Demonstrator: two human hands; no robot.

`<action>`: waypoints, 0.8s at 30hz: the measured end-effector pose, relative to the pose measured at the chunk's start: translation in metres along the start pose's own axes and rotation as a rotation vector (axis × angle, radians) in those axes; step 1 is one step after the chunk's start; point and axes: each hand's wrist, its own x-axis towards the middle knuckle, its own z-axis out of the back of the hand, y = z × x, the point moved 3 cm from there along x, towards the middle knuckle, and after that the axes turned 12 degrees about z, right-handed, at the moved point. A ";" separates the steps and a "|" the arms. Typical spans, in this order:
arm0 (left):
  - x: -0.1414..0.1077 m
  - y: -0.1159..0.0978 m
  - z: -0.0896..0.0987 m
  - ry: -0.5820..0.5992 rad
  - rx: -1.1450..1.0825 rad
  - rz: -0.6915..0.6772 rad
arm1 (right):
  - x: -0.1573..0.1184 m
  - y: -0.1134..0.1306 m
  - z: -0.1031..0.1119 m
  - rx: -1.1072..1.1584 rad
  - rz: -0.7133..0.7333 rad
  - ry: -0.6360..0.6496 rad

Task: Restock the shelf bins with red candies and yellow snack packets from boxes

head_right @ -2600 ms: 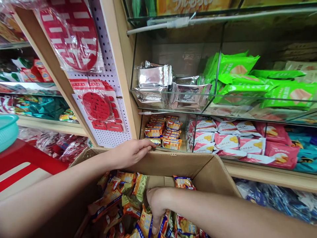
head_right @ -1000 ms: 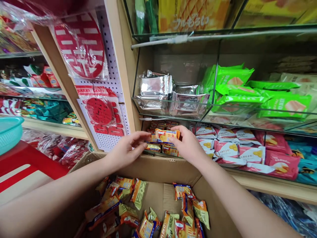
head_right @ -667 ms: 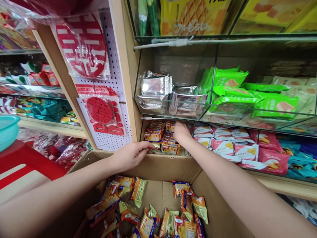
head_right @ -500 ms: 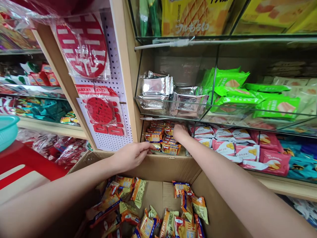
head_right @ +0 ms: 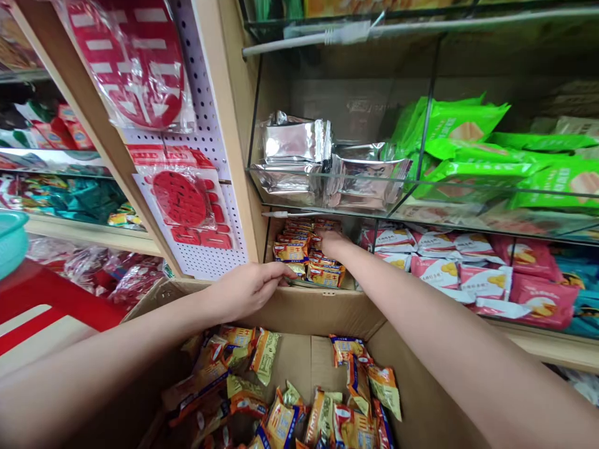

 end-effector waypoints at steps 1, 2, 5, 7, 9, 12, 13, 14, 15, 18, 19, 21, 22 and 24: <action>0.000 0.000 0.000 0.005 0.004 0.004 | -0.001 0.000 -0.001 -0.004 -0.005 0.028; 0.001 0.000 0.000 0.007 0.008 0.006 | -0.001 0.000 -0.002 -0.008 -0.007 0.050; 0.002 0.000 0.000 0.010 0.009 0.001 | -0.003 0.000 -0.002 -0.017 0.010 0.102; 0.002 0.000 -0.001 0.013 0.006 -0.005 | -0.005 0.000 -0.003 -0.013 0.020 0.126; 0.002 -0.001 -0.001 0.014 0.006 -0.008 | -0.006 -0.001 -0.004 -0.012 0.013 0.131; 0.000 -0.002 -0.002 0.013 0.016 -0.009 | -0.009 -0.001 -0.006 -0.013 -0.018 0.110; 0.000 -0.003 -0.002 0.017 0.020 -0.009 | -0.010 -0.002 -0.006 -0.016 -0.031 0.100; -0.001 -0.003 -0.002 0.018 0.020 -0.009 | -0.010 -0.002 -0.006 -0.019 -0.042 0.092; -0.001 -0.004 -0.003 0.020 0.017 -0.009 | -0.011 -0.002 -0.006 -0.023 -0.051 0.086; -0.001 -0.004 -0.003 0.016 -0.003 -0.006 | -0.012 0.000 -0.005 -0.034 -0.034 0.097; -0.001 -0.004 -0.002 0.013 -0.009 -0.005 | -0.012 0.000 -0.006 -0.035 -0.015 0.110; -0.001 -0.004 -0.002 0.009 -0.012 -0.003 | -0.013 0.001 -0.006 -0.033 0.022 0.140; -0.001 -0.004 -0.002 0.006 -0.008 -0.002 | -0.013 0.002 -0.006 -0.032 0.034 0.151; -0.002 -0.004 -0.002 -0.001 0.014 0.005 | -0.012 0.003 -0.005 -0.036 0.039 0.154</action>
